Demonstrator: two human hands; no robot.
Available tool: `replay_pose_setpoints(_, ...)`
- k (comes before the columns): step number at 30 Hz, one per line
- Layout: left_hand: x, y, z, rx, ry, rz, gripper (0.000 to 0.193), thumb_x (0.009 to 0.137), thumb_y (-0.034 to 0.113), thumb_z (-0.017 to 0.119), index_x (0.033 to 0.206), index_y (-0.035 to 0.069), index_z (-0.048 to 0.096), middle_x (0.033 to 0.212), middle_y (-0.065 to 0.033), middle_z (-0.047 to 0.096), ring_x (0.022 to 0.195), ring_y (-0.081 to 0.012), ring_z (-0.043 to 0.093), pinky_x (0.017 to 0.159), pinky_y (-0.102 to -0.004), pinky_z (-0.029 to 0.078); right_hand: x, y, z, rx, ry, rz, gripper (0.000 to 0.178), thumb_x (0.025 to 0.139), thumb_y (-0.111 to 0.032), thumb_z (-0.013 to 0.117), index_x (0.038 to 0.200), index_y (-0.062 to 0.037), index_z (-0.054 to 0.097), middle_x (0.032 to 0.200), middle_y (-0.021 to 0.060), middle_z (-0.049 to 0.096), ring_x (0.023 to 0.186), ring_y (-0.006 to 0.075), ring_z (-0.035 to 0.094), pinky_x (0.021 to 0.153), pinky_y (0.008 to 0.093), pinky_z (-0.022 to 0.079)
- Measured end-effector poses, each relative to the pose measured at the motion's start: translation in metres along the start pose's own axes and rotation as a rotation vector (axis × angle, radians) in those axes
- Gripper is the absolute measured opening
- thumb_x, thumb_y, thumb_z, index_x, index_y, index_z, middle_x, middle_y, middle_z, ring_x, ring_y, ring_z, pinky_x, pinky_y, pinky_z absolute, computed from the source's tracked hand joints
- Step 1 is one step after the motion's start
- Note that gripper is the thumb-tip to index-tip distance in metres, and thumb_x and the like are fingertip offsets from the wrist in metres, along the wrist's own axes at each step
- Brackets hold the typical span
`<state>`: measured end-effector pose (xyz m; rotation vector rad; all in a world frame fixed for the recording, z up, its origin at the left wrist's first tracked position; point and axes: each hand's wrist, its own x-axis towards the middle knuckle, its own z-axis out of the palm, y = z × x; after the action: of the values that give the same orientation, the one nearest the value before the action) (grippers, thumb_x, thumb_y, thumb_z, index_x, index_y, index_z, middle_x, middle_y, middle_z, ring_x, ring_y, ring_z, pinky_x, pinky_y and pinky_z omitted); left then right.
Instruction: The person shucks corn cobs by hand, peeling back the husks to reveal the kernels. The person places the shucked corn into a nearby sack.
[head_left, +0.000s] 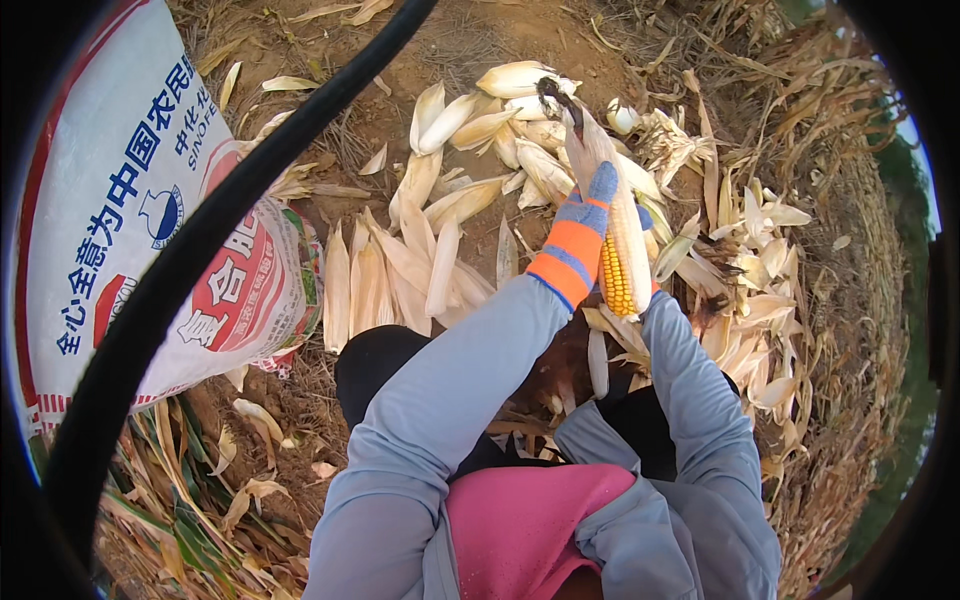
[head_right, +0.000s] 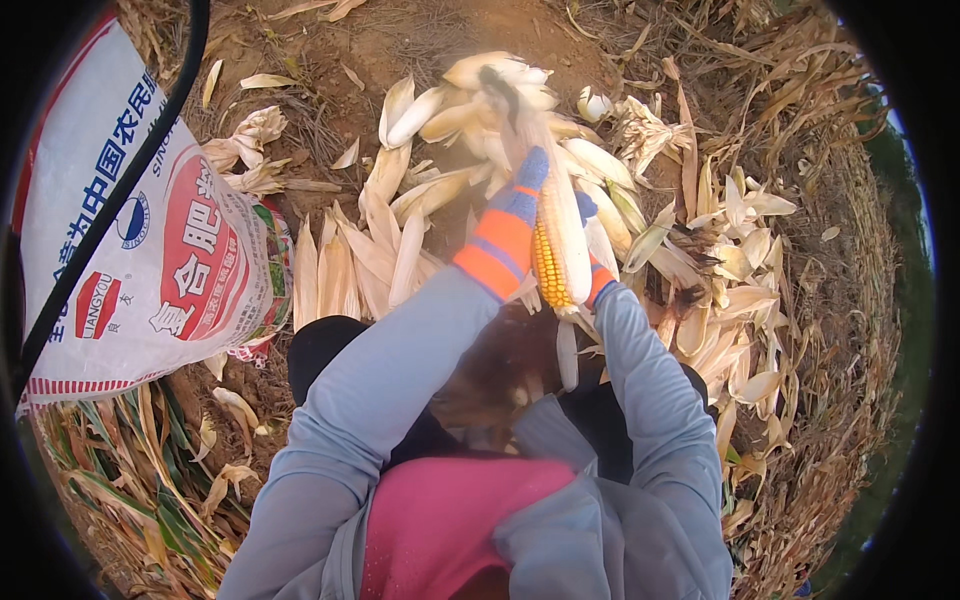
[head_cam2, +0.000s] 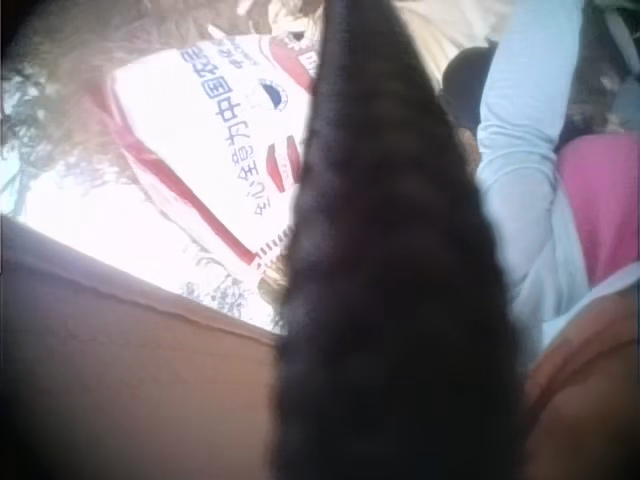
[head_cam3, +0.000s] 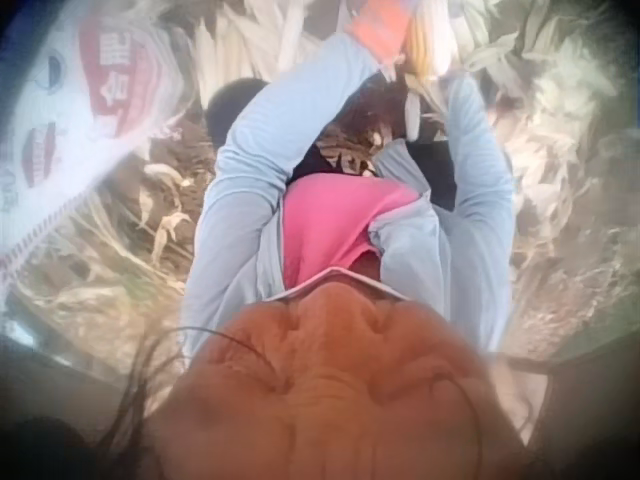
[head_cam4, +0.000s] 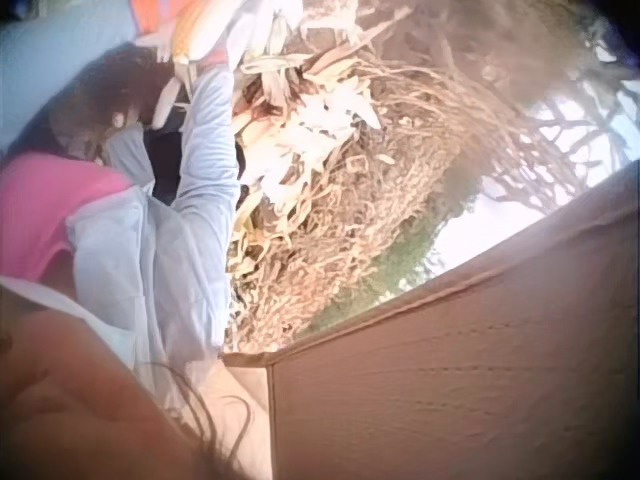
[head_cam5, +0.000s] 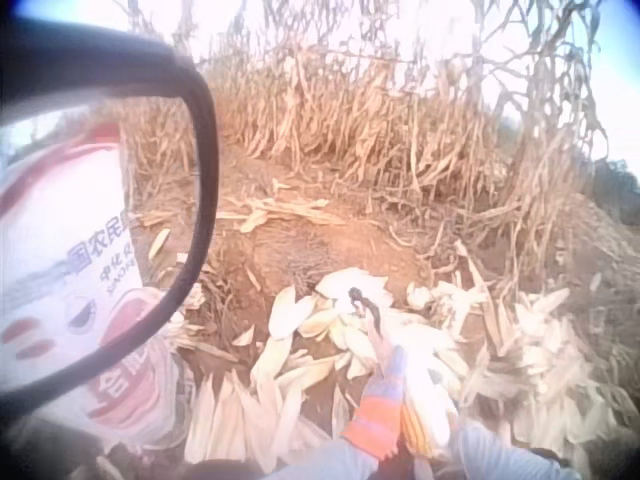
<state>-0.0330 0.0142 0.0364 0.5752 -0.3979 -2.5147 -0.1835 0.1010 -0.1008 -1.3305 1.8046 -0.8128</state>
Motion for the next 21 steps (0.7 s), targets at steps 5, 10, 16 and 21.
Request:
replay_pose_setpoints(5, 0.006, 0.004, -0.013, 0.008, -0.138, -0.03, 0.058, 0.077, 0.047, 0.053, 0.112, 0.002, 0.042, 0.096, -0.0142, 0.056, 0.078, -0.0262, 0.059, 0.068, -0.0413, 0.052, -0.032, -0.089, -0.047, 0.995, -0.153, 0.106, 0.054, 0.083, -0.046, 0.045, 0.113, -0.0006, 0.045, 0.102, 0.0117, 0.055, 0.088, 0.0214, 0.056, 0.077, 0.0367, 0.046)
replay_pose_setpoints(10, 0.039, -0.017, -0.046, 0.145, -0.199, -0.017, 0.052, 0.082, 0.044, 0.048, 0.112, 0.002, 0.043, 0.104, -0.0112, 0.053, 0.087, -0.0198, 0.054, 0.075, -0.0301, 0.047, -0.039, -0.103, -0.032, 0.808, -0.131, 0.022, 0.044, 0.083, -0.035, 0.05, 0.11, 0.0005, 0.05, 0.101, 0.0053, 0.054, 0.093, 0.0095, 0.048, 0.083, 0.0236, 0.038)
replay_pose_setpoints(16, 0.018, -0.02, -0.029, 0.5, 0.151, 0.269, 0.036, 0.084, 0.033, 0.048, 0.103, 0.002, 0.048, 0.094, -0.0081, 0.054, 0.08, -0.0156, 0.052, 0.069, -0.0289, 0.045, -0.052, -0.13, -0.053, 0.558, 0.158, 0.088, 0.043, 0.077, -0.028, 0.058, 0.104, 0.0047, 0.051, 0.089, 0.0071, 0.058, 0.079, 0.0101, 0.053, 0.069, 0.0241, 0.043)
replay_pose_setpoints(21, 0.006, -0.034, -0.018, 0.557, 0.113, 0.229, 0.031, 0.084, 0.028, 0.049, 0.103, 0.003, 0.047, 0.092, -0.0087, 0.055, 0.08, -0.0174, 0.054, 0.069, -0.0285, 0.046, -0.044, -0.096, -0.047, 0.295, 0.493, 0.11, 0.043, 0.074, -0.023, 0.063, 0.102, 0.0053, 0.048, 0.09, 0.0103, 0.057, 0.078, 0.0127, 0.053, 0.068, 0.0252, 0.044)
